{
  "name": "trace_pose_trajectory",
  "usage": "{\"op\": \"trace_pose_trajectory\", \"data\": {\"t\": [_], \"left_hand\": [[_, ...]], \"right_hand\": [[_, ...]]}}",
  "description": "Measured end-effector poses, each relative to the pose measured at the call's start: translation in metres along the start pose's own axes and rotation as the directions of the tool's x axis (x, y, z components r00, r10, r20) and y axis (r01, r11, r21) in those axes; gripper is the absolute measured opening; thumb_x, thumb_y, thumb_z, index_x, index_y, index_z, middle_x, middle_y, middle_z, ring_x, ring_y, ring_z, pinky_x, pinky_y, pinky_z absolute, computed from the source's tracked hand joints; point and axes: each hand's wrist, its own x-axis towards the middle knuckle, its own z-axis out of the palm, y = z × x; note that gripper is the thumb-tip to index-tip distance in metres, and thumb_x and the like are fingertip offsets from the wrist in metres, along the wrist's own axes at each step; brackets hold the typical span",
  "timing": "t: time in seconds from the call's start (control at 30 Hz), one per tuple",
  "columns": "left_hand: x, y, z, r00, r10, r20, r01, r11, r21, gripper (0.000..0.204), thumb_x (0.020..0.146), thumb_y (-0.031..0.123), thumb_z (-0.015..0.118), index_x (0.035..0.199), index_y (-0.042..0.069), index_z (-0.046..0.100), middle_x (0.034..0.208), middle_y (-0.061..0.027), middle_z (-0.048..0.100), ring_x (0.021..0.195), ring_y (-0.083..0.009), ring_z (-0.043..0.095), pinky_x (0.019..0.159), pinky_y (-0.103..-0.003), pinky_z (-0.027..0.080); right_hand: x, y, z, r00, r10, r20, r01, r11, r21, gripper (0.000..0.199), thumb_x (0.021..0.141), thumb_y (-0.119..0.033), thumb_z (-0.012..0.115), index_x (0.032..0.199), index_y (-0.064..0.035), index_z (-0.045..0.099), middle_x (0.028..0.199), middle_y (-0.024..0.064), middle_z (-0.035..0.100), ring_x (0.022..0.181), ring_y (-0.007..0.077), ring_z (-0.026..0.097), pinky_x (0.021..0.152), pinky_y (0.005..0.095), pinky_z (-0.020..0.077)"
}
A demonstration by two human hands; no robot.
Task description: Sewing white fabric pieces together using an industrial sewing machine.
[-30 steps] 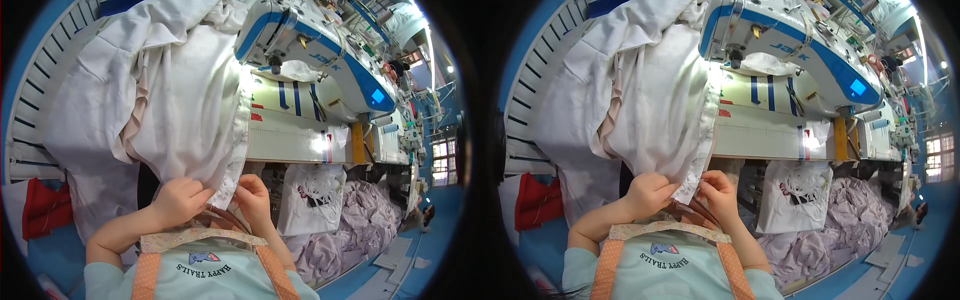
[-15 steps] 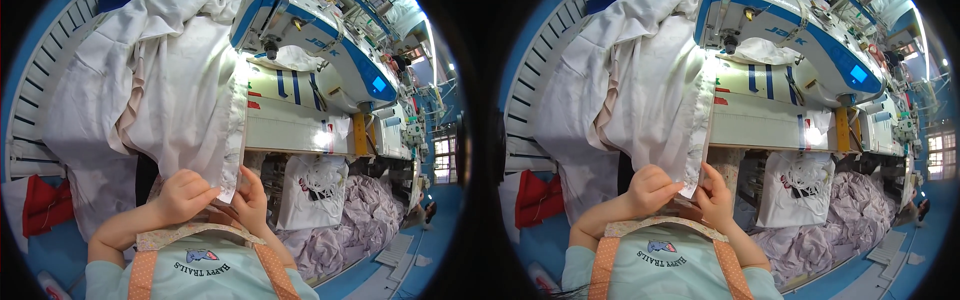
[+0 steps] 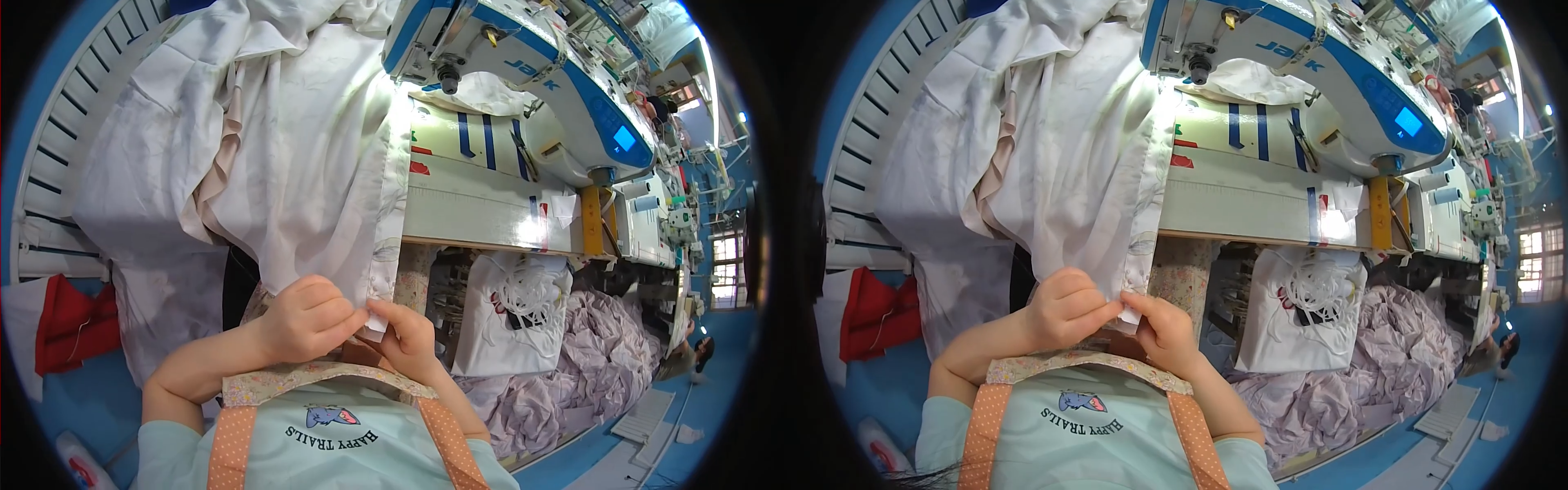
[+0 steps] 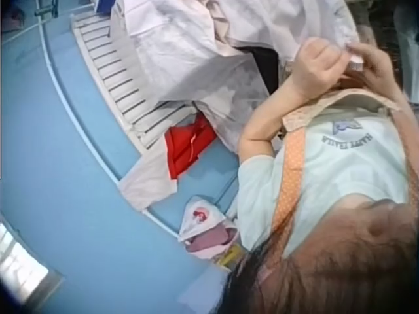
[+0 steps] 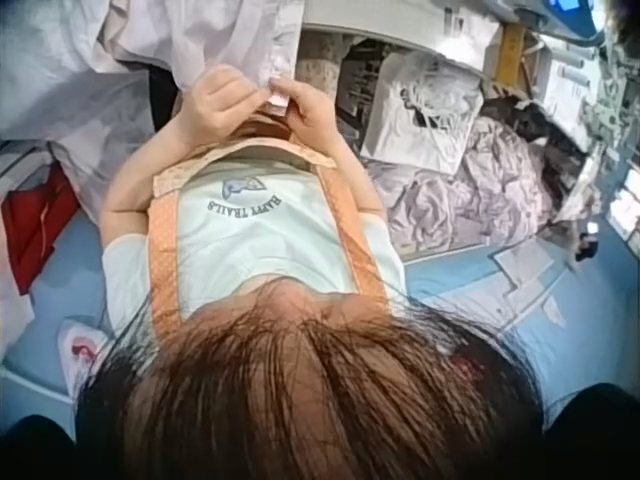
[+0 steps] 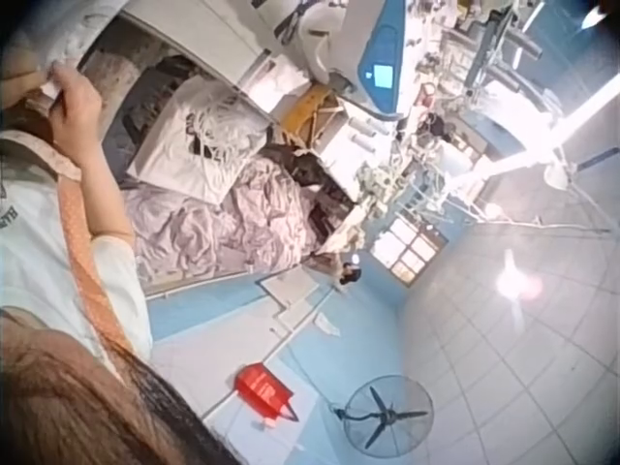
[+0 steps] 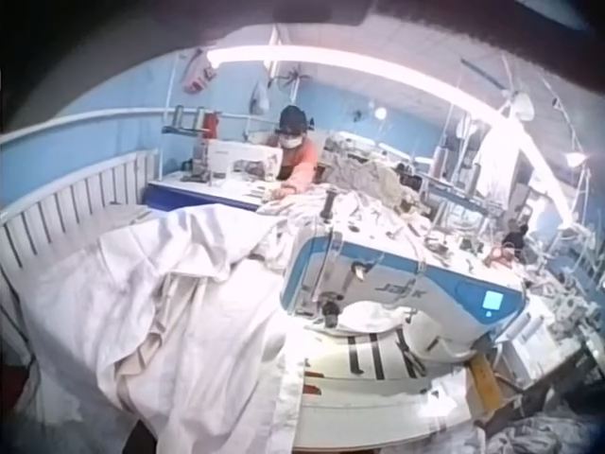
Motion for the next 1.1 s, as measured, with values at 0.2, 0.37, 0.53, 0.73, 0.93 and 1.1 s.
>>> {"op": "trace_pose_trajectory", "data": {"t": [0.2, 0.37, 0.53, 0.73, 0.93, 1.1], "left_hand": [[0.006, 0.018, 0.013, 0.96, 0.257, 0.11, -0.236, 0.957, -0.17, 0.018, 0.081, 0.016, 0.059, 0.097, 0.009, 0.064, 0.095, -0.0043, 0.061, 0.091, -0.0208, 0.059, 0.085, -0.036, 0.046], [0.02, -0.047, -0.02, 0.764, -0.54, 0.354, 0.544, 0.833, 0.097, 0.047, 0.087, 0.03, 0.058, 0.128, 0.008, 0.05, 0.13, -0.0098, 0.052, 0.121, -0.0273, 0.046, 0.104, -0.04, 0.033], [-0.019, -0.033, -0.078, 0.512, -0.824, 0.241, 0.579, 0.539, 0.612, 0.038, 0.083, 0.021, 0.058, 0.118, 0.005, 0.057, 0.129, -0.0143, 0.051, 0.12, -0.0299, 0.045, 0.097, -0.043, 0.038], [0.037, -0.032, -0.12, 0.596, -0.627, 0.501, 0.743, 0.668, -0.048, 0.011, 0.079, 0.009, 0.059, 0.082, 0.003, 0.067, 0.076, -0.0143, 0.064, 0.076, -0.0316, 0.062, 0.071, -0.041, 0.048], [0.144, -0.213, -0.04, 0.924, -0.37, 0.093, 0.38, 0.917, -0.118, 0.021, 0.088, 0.005, 0.054, 0.108, 0.002, 0.061, 0.11, -0.0102, 0.062, 0.105, -0.0251, 0.056, 0.092, -0.033, 0.043], [0.143, -0.26, -0.013, 0.941, -0.292, 0.172, 0.204, 0.893, 0.401, 0.026, 0.081, 0.018, 0.058, 0.105, 0.011, 0.061, 0.111, -0.0067, 0.059, 0.097, -0.0272, 0.058, 0.08, -0.039, 0.049]], "right_hand": [[0.026, -0.016, 0.003, 0.917, -0.342, -0.204, 0.273, 0.913, -0.304, 0.035, 0.059, 0.007, 0.062, 0.091, -0.0057, 0.068, 0.077, 0.0137, 0.065, 0.066, 0.0257, 0.063, 0.057, 0.0333, 0.049], [0.047, -0.04, -0.022, 0.801, -0.547, -0.245, 0.376, 0.776, -0.506, 0.017, 0.066, 0.0, 0.065, 0.082, -0.0023, 0.066, 0.086, 0.0144, 0.067, 0.077, 0.0308, 0.065, 0.073, 0.0396, 0.0512], [0.044, -0.021, -0.009, 0.906, -0.404, -0.129, 0.375, 0.905, -0.203, 0.007, 0.072, 0.002, 0.06, 0.078, 0.0005, 0.063, 0.091, 0.0146, 0.069, 0.088, 0.0309, 0.067, 0.087, 0.044, 0.051], [0.032, 0.017, 0.005, 0.954, -0.278, -0.113, 0.261, 0.955, -0.144, 0.018, 0.068, 0.006, 0.061, 0.085, -0.0013, 0.063, 0.091, 0.012, 0.069, 0.088, 0.0303, 0.067, 0.085, 0.0439, 0.0527], [0.036, 0.017, 0.01, 0.971, -0.223, -0.087, 0.211, 0.969, -0.128, 0.022, 0.068, 0.006, 0.061, 0.088, -0.0024, 0.064, 0.093, 0.0104, 0.069, 0.091, 0.03, 0.066, 0.085, 0.0418, 0.0531], [0.041, 0.01, 0.001, 0.987, -0.153, -0.05, 0.144, 0.977, -0.154, 0.025, 0.065, 0.004, 0.064, 0.089, -0.0037, 0.066, 0.093, 0.0106, 0.069, 0.088, 0.0313, 0.066, 0.079, 0.0391, 0.0537]]}}
